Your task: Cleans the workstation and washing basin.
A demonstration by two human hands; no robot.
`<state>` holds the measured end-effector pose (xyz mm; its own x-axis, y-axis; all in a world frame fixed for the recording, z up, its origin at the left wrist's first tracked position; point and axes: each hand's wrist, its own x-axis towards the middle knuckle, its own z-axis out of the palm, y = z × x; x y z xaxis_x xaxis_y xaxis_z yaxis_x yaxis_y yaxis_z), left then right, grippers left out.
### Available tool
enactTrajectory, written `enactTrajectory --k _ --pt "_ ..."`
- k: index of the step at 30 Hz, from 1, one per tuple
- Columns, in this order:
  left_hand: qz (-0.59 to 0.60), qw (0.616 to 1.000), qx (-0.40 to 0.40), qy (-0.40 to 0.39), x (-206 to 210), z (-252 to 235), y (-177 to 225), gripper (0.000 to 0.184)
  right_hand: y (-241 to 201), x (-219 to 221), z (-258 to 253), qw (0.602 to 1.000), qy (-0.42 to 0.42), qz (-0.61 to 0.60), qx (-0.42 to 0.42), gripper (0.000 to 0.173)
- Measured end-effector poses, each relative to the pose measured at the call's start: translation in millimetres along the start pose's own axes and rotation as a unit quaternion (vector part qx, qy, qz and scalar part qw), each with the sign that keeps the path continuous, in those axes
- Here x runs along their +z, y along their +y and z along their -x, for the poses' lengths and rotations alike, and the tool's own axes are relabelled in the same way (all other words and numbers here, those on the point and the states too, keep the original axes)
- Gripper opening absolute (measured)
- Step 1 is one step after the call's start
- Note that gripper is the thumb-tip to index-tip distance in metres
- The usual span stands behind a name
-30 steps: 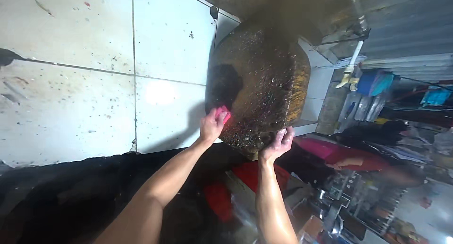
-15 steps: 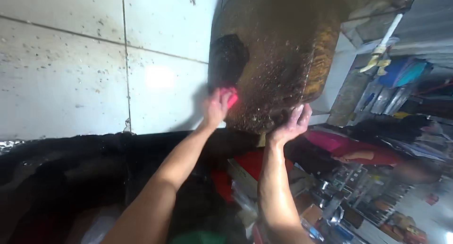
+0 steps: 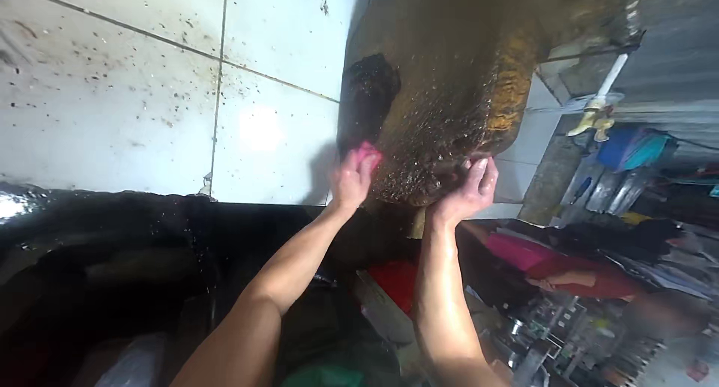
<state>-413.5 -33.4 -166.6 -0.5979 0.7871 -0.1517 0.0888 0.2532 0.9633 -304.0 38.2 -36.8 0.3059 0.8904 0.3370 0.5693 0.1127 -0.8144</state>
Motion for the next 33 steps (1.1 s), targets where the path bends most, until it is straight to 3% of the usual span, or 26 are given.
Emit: enactTrajectory --k 3,5,6,8,11,13,15,18,20,22,24,26,29,31,33 --pt "0.132 0.987 0.085 0.028 -4 -8 70 0.032 1 -5 0 1.0 -0.003 0.002 -0.007 0.028" --pt "0.129 0.98 0.135 0.061 6 -39 87 0.033 2 -5 -2 1.0 -0.006 0.001 -0.007 0.028" --pt "0.098 0.985 0.125 0.063 14 -64 78 0.033 2 -2 -3 1.0 -0.003 0.0 -0.003 0.028" --pt "-0.004 0.999 0.028 0.045 32 -115 37 0.04 3 -2 -1 1.0 0.004 0.001 0.009 0.028" --pt "-0.121 0.989 -0.09 0.007 42 -142 -15 0.054 2 -1 -1 1.0 0.014 0.002 0.014 0.029" --pt "-0.124 0.982 -0.13 -0.05 24 -121 -12 0.057 1 0 3 1.0 0.023 0.006 0.016 0.028" --pt "-0.067 0.983 -0.132 -0.105 -1 -72 21 0.054 2 -8 4 1.0 0.015 0.023 0.004 0.029" --pt "0.043 0.996 -0.027 -0.071 -9 -59 91 0.038 1 -4 0 0.999 0.009 0.034 -0.015 0.029" --pt "0.057 0.997 0.038 -0.036 3 -99 128 0.037 2 -6 1 0.999 0.009 0.034 -0.014 0.029" --pt "0.041 0.997 0.048 -0.042 20 -162 148 0.043 4 0 2 0.999 0.02 0.03 -0.007 0.03" --pt "0.002 0.997 0.013 -0.072 39 -228 147 0.053 2 14 11 0.999 0.045 0.029 0.004 0.032" --pt "-0.046 0.994 -0.047 -0.092 56 -269 118 0.06 -10 21 21 0.998 0.058 0.037 0.011 0.034" --pt "-0.092 0.987 -0.09 -0.095 48 -262 57 0.064 -24 40 23 0.997 0.073 0.032 0.008 0.036" --pt "-0.095 0.984 -0.093 -0.119 15 -206 38 0.06 -26 44 26 0.996 0.083 0.03 0.011 0.036" --pt "-0.061 0.986 -0.068 -0.142 -28 -136 55 0.053 -26 44 24 0.997 0.076 0.029 0.007 0.036"
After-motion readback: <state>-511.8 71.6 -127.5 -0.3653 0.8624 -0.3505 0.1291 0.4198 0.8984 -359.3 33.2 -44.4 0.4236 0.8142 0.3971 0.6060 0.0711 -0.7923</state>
